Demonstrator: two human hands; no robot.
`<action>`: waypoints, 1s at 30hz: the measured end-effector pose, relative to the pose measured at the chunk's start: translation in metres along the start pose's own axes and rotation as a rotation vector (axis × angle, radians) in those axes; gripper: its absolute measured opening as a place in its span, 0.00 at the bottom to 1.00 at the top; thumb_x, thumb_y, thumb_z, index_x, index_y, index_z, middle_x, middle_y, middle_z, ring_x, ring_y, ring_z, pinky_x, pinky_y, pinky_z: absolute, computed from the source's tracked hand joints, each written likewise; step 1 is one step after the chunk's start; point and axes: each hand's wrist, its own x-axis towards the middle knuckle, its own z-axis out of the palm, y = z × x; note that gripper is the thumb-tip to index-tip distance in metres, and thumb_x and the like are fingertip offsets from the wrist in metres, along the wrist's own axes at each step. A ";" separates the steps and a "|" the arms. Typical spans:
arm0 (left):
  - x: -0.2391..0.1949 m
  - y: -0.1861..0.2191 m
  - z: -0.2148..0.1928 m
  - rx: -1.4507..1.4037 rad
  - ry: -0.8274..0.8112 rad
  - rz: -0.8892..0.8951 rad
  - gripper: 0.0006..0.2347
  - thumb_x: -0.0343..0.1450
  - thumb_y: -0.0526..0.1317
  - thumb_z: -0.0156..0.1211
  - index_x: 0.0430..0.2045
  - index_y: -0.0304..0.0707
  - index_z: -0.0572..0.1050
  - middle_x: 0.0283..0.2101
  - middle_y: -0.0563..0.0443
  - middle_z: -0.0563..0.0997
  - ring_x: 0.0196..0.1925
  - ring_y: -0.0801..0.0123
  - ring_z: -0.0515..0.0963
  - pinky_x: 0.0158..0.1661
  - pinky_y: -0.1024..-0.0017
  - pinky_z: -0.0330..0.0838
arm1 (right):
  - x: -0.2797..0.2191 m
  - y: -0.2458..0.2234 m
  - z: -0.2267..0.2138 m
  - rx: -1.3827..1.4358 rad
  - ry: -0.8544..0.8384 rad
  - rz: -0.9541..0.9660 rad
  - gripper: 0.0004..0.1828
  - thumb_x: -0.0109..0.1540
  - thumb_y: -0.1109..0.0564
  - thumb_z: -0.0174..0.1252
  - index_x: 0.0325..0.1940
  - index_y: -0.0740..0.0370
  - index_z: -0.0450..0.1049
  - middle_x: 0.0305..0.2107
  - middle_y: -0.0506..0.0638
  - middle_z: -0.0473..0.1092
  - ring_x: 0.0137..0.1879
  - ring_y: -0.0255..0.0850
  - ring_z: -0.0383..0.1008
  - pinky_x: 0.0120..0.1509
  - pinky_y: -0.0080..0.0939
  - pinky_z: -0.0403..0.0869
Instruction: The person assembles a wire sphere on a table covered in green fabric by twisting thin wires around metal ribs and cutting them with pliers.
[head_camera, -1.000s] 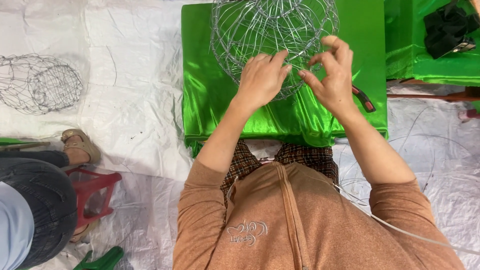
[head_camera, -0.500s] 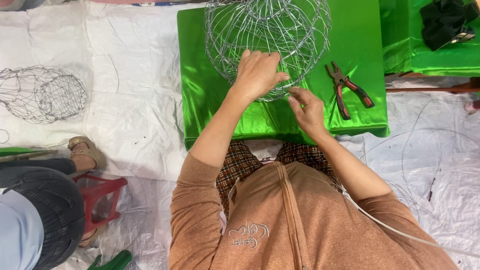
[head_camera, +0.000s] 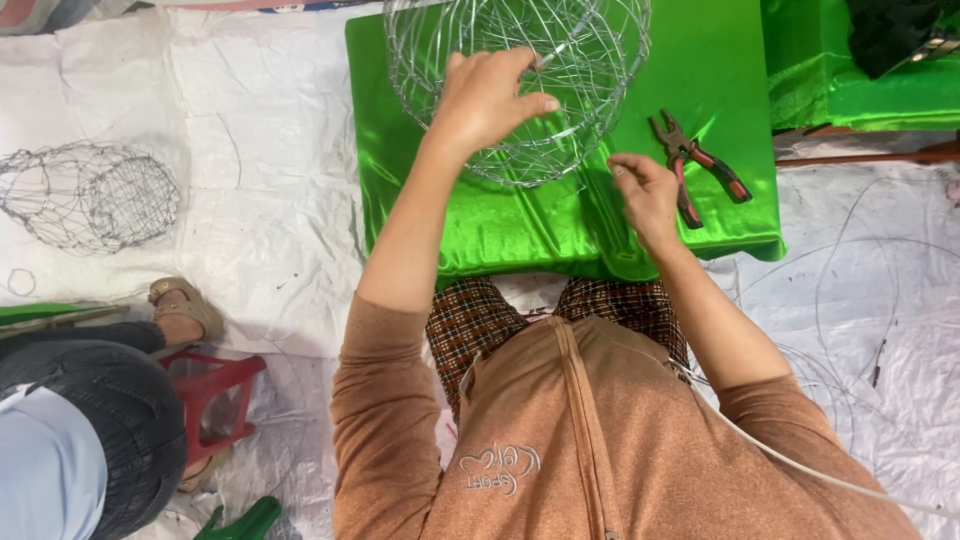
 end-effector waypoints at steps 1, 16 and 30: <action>0.002 0.000 -0.002 -0.004 0.000 -0.005 0.20 0.70 0.53 0.65 0.51 0.44 0.74 0.31 0.58 0.82 0.43 0.64 0.80 0.61 0.52 0.58 | 0.003 0.003 0.000 -0.127 -0.111 0.096 0.11 0.68 0.63 0.56 0.54 0.62 0.77 0.47 0.55 0.77 0.52 0.42 0.76 0.60 0.39 0.77; 0.010 -0.018 -0.023 -0.125 0.042 0.047 0.17 0.67 0.50 0.71 0.47 0.48 0.78 0.37 0.62 0.79 0.42 0.70 0.78 0.60 0.55 0.53 | 0.037 0.070 0.047 -0.131 -0.274 0.108 0.05 0.70 0.61 0.56 0.47 0.60 0.77 0.34 0.50 0.74 0.36 0.37 0.74 0.41 0.37 0.76; 0.006 -0.012 -0.021 -0.175 -0.005 0.031 0.16 0.67 0.48 0.71 0.47 0.50 0.78 0.24 0.66 0.71 0.32 0.74 0.74 0.58 0.62 0.53 | 0.044 0.017 0.096 1.155 0.249 0.760 0.08 0.73 0.59 0.46 0.45 0.62 0.69 0.40 0.58 0.75 0.46 0.47 0.75 0.55 0.47 0.76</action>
